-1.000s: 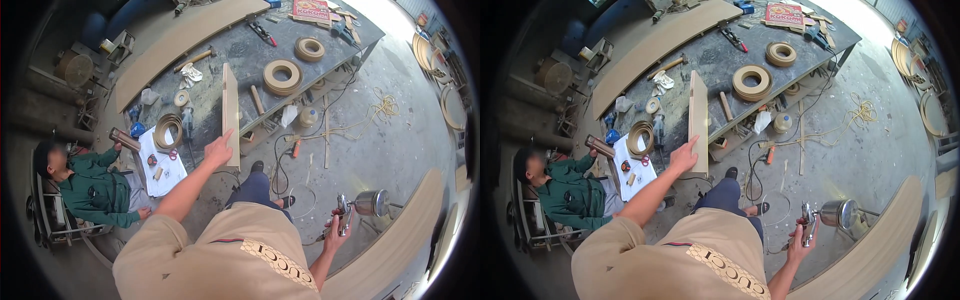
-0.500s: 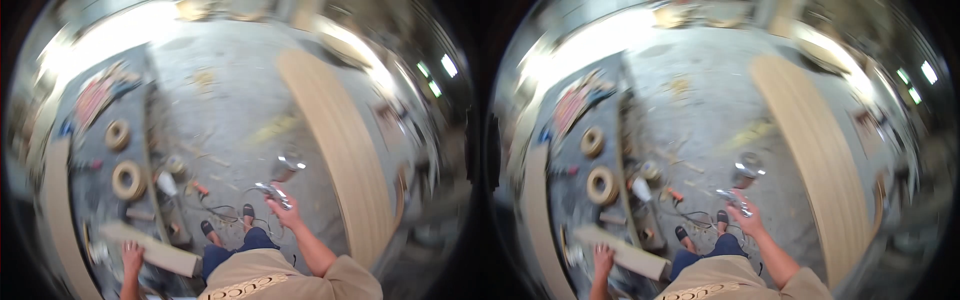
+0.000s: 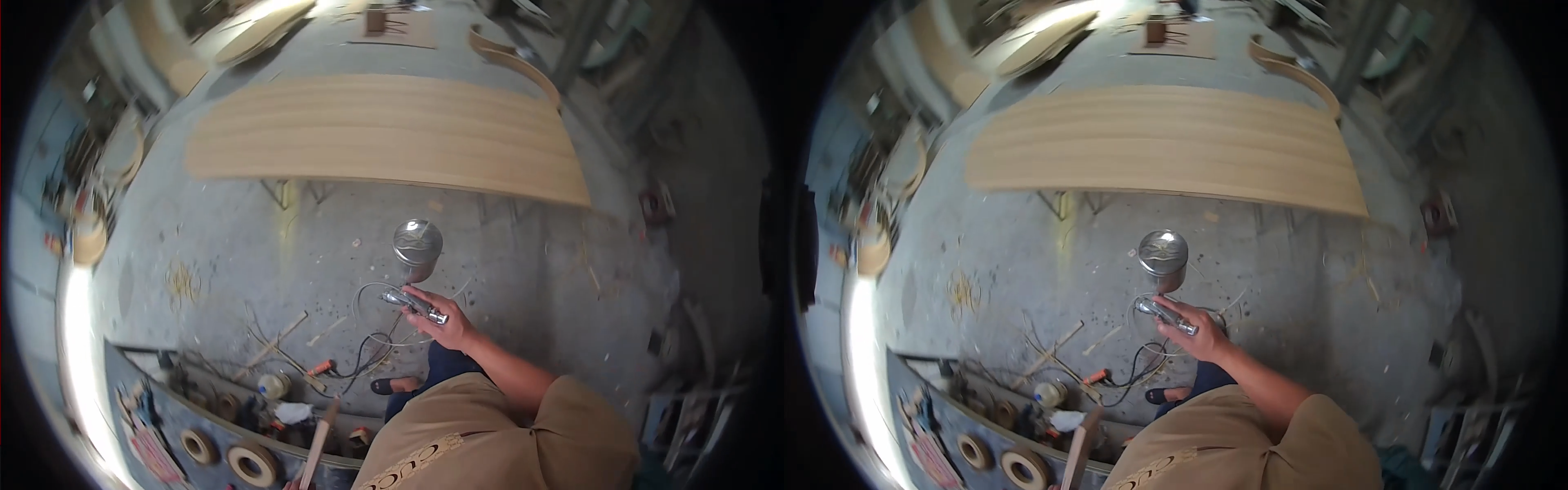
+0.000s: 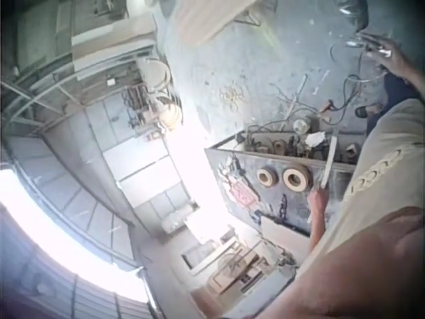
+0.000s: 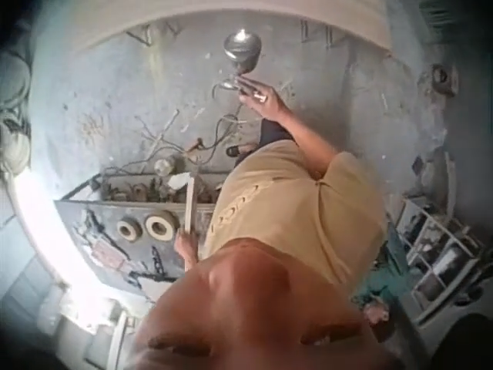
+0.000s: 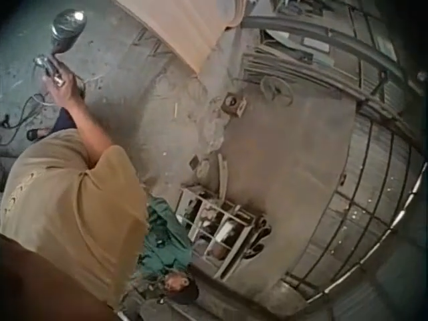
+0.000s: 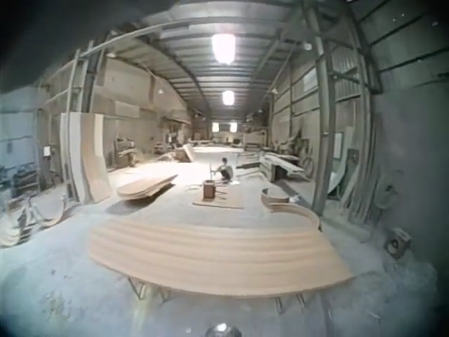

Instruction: Varnishing wooden furniture components using a spray gun in a workshop.

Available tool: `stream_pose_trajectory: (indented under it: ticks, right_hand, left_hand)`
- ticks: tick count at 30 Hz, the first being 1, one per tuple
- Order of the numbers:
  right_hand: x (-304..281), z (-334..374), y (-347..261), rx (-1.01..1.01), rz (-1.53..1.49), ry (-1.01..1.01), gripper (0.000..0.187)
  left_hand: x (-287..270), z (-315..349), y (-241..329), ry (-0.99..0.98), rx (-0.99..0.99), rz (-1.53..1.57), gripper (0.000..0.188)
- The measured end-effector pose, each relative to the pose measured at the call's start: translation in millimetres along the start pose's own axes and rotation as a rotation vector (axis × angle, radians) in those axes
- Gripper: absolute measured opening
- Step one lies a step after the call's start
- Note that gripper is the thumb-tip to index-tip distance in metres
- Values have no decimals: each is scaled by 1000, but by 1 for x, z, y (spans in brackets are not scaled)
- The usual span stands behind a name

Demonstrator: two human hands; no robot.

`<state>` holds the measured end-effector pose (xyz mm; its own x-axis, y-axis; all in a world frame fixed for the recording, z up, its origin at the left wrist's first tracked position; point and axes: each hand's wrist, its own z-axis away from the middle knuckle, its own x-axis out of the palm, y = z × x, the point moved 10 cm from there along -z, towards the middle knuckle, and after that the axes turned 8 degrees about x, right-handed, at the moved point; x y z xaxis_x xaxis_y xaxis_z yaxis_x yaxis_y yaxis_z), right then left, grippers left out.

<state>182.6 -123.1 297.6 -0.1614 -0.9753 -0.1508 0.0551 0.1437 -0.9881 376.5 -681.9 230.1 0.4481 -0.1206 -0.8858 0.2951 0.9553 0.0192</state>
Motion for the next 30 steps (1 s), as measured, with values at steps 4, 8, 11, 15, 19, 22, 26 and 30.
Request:
stream_pose_trajectory:
  ticks: [4, 8, 11, 15, 19, 22, 26, 30]
  right_hand:
    - [-84, 44, 20, -22, -32, 269, 53]
    - [-155, 101, 40, -72, -104, 465, 52]
    - [-224, 159, 64, -102, 50, 721, 54]
    - [-299, 204, 111, 92, -157, 854, 52]
    - [-361, 254, 115, 159, -243, 1090, 53]
    - [-387, 278, 144, 220, -321, 1242, 57]
    - [-403, 289, 162, 224, -405, 1444, 58]
    - [-402, 302, 190, 344, -515, 1600, 57]
  left_hand:
    - [-36, -96, -8, 115, -134, 106, 40]
    - [-169, -187, 116, 414, -14, 118, 24]
    - [-224, -257, 223, 462, 257, 218, 22]
    - [-283, -329, 366, 445, 624, 333, 29]
    - [-343, -368, 532, 385, 854, 260, 26]
    - [-371, -382, 647, 354, 931, 143, 24]
    - [-386, -420, 778, 295, 1147, 147, 26]
    - [-361, -456, 927, 174, 1292, 87, 34]
